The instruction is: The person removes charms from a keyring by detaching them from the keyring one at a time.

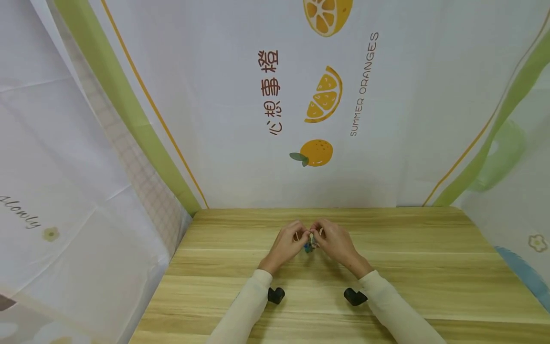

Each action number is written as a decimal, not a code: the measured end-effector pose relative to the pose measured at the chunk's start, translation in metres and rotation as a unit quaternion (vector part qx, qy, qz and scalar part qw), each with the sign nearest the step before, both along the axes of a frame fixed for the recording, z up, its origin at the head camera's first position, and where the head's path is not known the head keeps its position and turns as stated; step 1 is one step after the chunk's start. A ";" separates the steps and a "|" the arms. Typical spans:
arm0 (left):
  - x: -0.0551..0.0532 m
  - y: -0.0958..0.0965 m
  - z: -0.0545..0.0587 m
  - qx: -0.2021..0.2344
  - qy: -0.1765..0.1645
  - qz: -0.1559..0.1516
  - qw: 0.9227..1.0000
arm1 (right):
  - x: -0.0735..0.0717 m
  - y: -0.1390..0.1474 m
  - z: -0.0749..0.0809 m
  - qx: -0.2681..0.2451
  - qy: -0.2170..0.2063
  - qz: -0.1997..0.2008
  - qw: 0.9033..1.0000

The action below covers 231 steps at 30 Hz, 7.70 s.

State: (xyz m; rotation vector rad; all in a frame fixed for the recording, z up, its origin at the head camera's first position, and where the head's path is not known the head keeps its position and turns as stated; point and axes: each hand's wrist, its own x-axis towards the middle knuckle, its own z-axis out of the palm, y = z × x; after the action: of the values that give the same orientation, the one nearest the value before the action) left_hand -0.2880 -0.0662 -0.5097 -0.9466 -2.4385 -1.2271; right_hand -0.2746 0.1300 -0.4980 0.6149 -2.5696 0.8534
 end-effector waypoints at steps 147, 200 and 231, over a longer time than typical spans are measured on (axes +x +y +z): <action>0.000 -0.022 -0.001 -0.056 0.133 0.091 0.985 | -0.043 0.184 0.006 -0.018 -0.066 -0.150 0.986; 0.000 -0.024 -0.003 -0.071 0.117 0.100 0.986 | -0.031 0.244 -0.033 -0.039 -0.202 -0.292 0.934; -0.003 -0.021 -0.002 -0.064 0.125 0.098 0.985 | -0.039 0.169 -0.021 -0.077 -0.138 -0.148 0.976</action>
State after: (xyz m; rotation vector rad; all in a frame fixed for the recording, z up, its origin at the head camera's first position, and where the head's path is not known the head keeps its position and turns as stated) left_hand -0.2906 -0.0869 -0.5115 -0.8137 -2.3639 -0.8410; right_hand -0.3134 0.2994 -0.5187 0.0642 -2.7062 1.0797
